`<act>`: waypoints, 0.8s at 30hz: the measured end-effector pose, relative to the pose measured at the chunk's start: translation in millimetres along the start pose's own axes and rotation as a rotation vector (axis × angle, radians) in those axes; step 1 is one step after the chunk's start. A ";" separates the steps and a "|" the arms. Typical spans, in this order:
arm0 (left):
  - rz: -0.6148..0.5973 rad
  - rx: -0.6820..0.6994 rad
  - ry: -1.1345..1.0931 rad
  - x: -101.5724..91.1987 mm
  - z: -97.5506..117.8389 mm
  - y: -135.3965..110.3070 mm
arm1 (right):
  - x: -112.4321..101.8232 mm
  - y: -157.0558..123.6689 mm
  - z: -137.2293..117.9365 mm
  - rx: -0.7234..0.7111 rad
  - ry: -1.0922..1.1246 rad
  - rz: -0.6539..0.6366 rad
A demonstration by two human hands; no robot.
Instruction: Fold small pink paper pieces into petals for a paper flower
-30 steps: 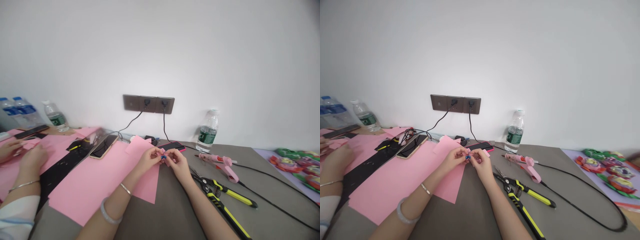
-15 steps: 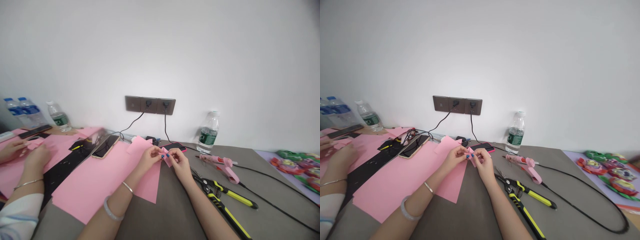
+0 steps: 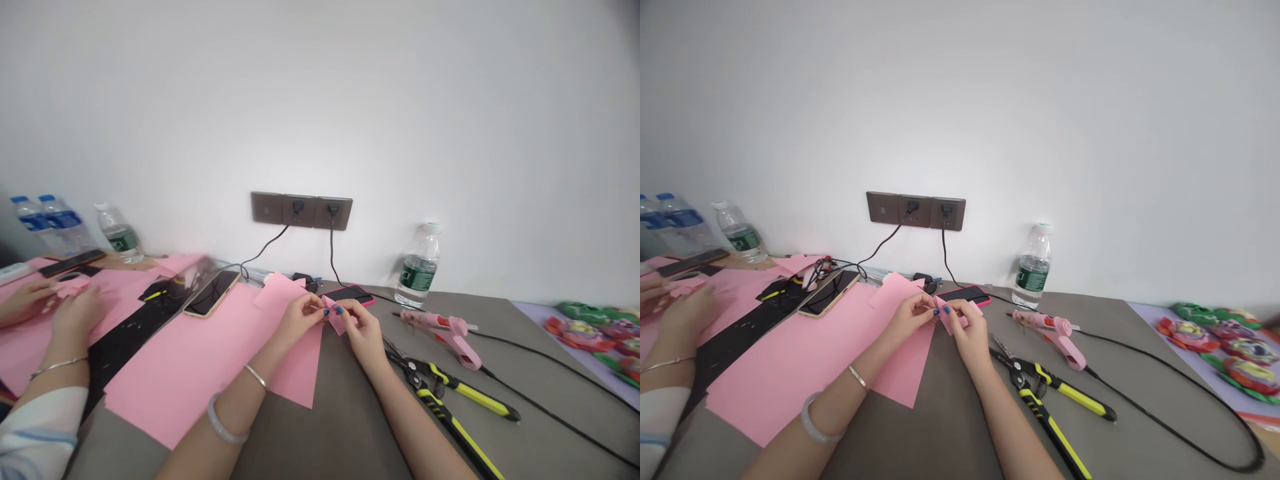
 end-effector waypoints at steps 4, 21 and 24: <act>0.033 0.014 0.071 -2.3 5.0 -0.4 | 3.3 -1.3 6.8 0.086 0.149 0.012; 0.014 -0.012 0.086 -0.1 7.1 -0.9 | 10.5 -1.2 3.1 0.052 0.142 -0.020; -0.029 -0.033 0.089 4.7 9.0 -2.6 | 6.4 0.0 -9.9 -0.052 0.019 -0.006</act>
Point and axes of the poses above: each hand's wrist, its own y-axis towards the middle knuckle, its own x-axis out of the palm, z = x × y, the point moved 9 cm from there along y, towards the middle knuckle, and after that the axes turned 2 degrees about z, right-handed, at the moved point
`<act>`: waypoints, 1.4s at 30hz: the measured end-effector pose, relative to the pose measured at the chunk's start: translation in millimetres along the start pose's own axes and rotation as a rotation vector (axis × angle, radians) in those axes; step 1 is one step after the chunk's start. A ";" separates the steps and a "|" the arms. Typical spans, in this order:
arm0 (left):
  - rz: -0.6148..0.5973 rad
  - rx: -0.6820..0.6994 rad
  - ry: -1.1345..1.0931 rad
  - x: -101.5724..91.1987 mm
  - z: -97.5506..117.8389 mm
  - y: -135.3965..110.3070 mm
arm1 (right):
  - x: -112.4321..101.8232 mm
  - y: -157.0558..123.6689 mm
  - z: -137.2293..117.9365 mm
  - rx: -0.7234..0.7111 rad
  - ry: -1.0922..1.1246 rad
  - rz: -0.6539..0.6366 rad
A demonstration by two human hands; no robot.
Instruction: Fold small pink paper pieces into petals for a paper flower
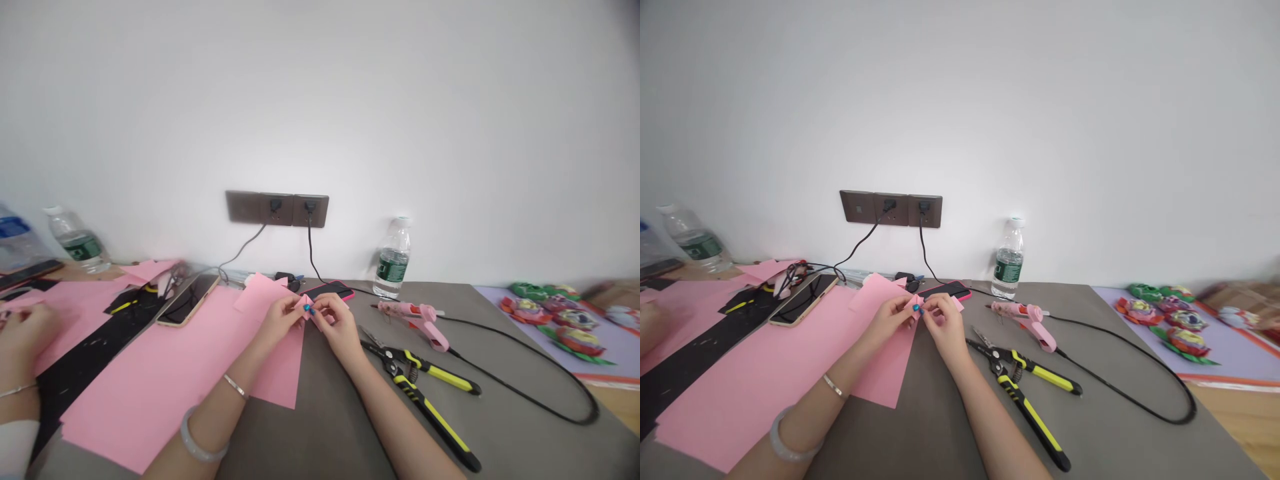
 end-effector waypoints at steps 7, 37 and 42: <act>0.053 -0.052 -0.069 -2.9 -7.8 0.8 | -4.7 1.1 -10.6 -0.055 -0.056 0.003; 0.123 -0.015 -0.044 -13.2 -2.7 -0.1 | 4.7 -0.2 -23.8 -0.149 -0.162 -0.081; 0.090 -0.015 -0.085 -9.7 -5.2 0.1 | 2.2 0.0 -11.4 -0.077 -0.135 -0.080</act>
Point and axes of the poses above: each hand's wrist, its own y-axis towards the middle knuckle, its own x-axis out of the palm, z = x × y, the point moved 9 cm from there along y, towards the middle knuckle, and after that the axes turned 2 degrees about z, right-handed, at the moved point
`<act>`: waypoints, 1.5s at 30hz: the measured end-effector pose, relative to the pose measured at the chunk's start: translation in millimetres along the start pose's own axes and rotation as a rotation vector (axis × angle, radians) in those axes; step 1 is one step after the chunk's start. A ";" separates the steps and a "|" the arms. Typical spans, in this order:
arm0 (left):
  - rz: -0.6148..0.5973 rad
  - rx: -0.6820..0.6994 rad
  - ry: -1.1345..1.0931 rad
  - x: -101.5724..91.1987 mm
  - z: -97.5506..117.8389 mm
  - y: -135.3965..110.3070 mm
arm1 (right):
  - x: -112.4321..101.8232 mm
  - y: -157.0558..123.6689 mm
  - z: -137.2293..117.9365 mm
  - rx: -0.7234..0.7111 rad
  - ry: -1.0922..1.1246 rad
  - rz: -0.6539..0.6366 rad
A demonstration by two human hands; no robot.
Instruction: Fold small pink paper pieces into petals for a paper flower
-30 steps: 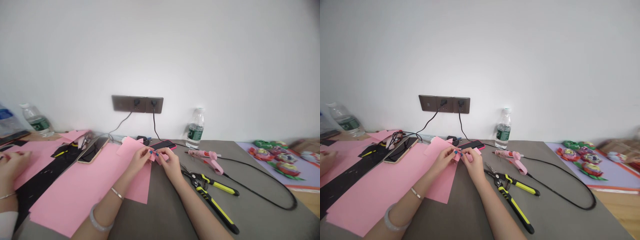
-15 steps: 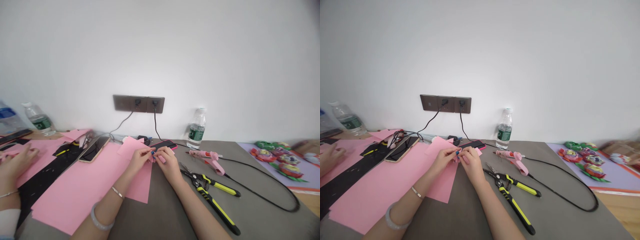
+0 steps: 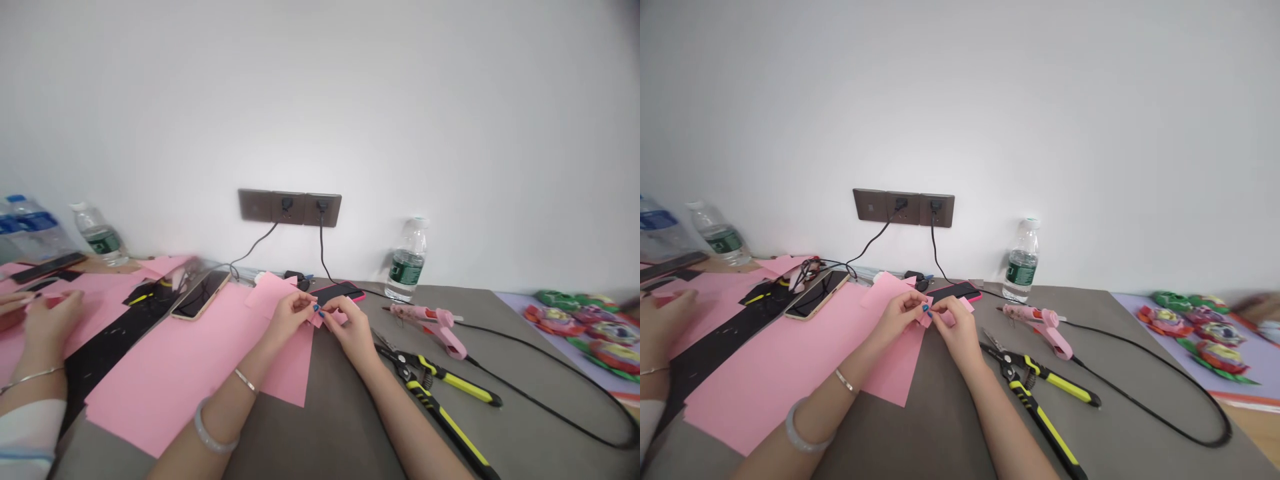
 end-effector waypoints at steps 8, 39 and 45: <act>0.048 -0.040 -0.058 -4.7 -10.4 1.8 | 7.7 -2.1 4.7 -0.004 -0.014 -0.053; -0.019 -0.147 -0.291 5.9 -13.0 -0.7 | 5.4 -5.4 23.1 0.166 0.252 0.026; -0.051 -0.067 -0.109 9.6 -7.4 -1.6 | 15.0 -9.1 39.5 0.337 0.524 0.055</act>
Point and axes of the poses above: each hand's wrist, its own y-axis towards the middle knuckle, its own x-axis out of the palm, z = x × y, the point moved 9 cm from there along y, towards the middle knuckle, and after that the axes turned 2 degrees about z, right-handed, at the moved point
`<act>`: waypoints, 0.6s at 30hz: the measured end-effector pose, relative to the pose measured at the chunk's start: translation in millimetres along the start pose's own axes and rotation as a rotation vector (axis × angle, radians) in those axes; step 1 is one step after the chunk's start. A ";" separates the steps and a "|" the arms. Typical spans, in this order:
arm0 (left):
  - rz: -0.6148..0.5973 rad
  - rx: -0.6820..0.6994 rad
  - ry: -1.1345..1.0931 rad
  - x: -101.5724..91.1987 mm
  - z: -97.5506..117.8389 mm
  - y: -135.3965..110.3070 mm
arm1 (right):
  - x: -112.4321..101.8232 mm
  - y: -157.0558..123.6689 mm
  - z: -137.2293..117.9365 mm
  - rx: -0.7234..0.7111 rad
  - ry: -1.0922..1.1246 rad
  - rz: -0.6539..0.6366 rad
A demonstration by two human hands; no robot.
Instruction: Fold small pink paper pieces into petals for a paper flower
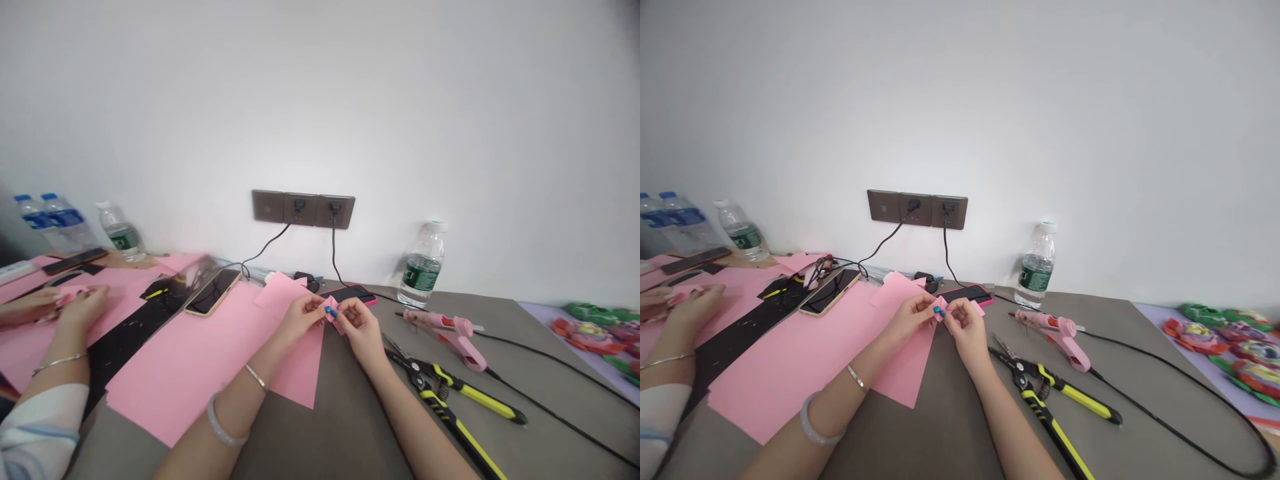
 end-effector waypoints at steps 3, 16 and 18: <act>-0.026 0.004 0.026 2.5 -0.8 0.0 | -0.4 0.3 -1.8 0.013 0.006 0.008; 0.018 0.054 0.047 -5.7 -2.4 3.1 | -2.7 0.9 -3.4 -0.011 -0.048 0.029; 0.035 0.052 0.029 -6.7 -2.2 2.7 | -3.8 1.1 -2.7 -0.021 -0.042 0.034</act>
Point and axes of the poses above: each hand's wrist, its own y-axis towards the middle knuckle, its own x-axis out of the palm, z = x × y, the point moved 9 cm from there along y, towards the middle knuckle, and after that the axes turned 2 degrees about z, right-handed, at the moved point
